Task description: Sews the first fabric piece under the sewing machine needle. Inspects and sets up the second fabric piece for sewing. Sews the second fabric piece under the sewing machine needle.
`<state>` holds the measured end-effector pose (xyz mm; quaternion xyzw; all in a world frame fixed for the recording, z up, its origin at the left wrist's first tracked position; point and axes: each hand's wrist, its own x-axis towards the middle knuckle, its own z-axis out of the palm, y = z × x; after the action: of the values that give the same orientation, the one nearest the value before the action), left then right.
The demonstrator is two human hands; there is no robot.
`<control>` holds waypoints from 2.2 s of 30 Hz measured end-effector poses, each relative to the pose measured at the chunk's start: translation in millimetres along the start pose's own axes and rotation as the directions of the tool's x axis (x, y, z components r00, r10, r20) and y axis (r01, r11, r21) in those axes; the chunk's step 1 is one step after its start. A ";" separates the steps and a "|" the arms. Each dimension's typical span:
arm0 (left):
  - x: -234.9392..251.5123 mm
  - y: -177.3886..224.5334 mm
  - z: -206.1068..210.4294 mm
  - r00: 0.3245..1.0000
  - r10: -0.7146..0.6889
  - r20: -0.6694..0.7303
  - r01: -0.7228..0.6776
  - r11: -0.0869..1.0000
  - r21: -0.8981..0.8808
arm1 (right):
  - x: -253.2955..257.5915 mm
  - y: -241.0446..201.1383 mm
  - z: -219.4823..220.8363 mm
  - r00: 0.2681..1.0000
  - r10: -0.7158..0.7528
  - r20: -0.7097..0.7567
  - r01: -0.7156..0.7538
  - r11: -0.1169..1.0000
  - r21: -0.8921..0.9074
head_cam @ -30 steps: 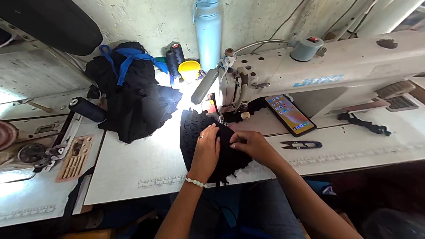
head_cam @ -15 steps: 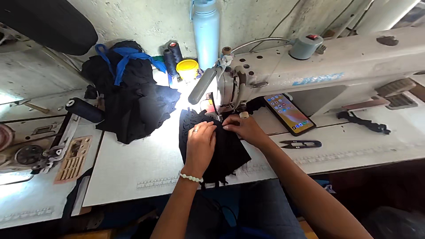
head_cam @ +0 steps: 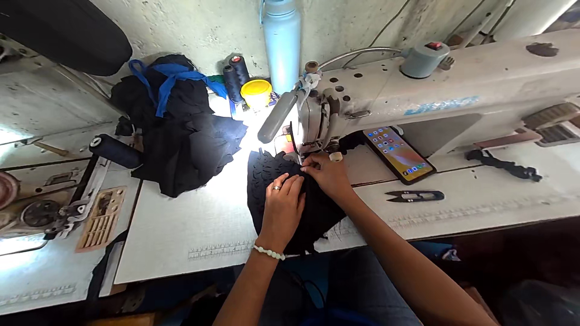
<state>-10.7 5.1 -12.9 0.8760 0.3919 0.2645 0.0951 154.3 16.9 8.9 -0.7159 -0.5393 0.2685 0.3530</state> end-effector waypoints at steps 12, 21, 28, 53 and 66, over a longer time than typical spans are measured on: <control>6.0 0.9 -4.0 0.998 0.046 -0.031 -0.045 0.998 0.050 | -11.0 -1.6 13.9 0.991 -0.012 -0.137 0.001 0.997 -0.075; 26.0 -23.6 -0.3 0.992 0.128 0.009 -0.128 0.992 -0.006 | -11.4 2.1 9.2 0.994 -0.013 -0.107 0.008 0.999 -0.047; 24.3 -24.7 0.4 0.988 0.139 0.065 -0.140 0.990 0.015 | -26.5 38.5 21.0 0.801 -0.586 -0.120 0.500 0.765 -0.406; 28.6 -23.0 4.8 0.987 0.091 0.135 -0.106 0.989 0.106 | -10.2 54.3 5.5 0.762 -0.644 -0.072 0.534 0.687 -0.492; 32.5 -23.4 6.6 0.988 0.078 0.131 -0.090 0.992 0.089 | -8.2 54.0 8.7 0.767 -0.634 -0.093 0.503 0.686 -0.527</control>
<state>-4.0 45.0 -14.6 0.9104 0.3597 0.1931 0.0671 176.9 1.8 -39.3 -0.6035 -0.7313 -0.0948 0.3033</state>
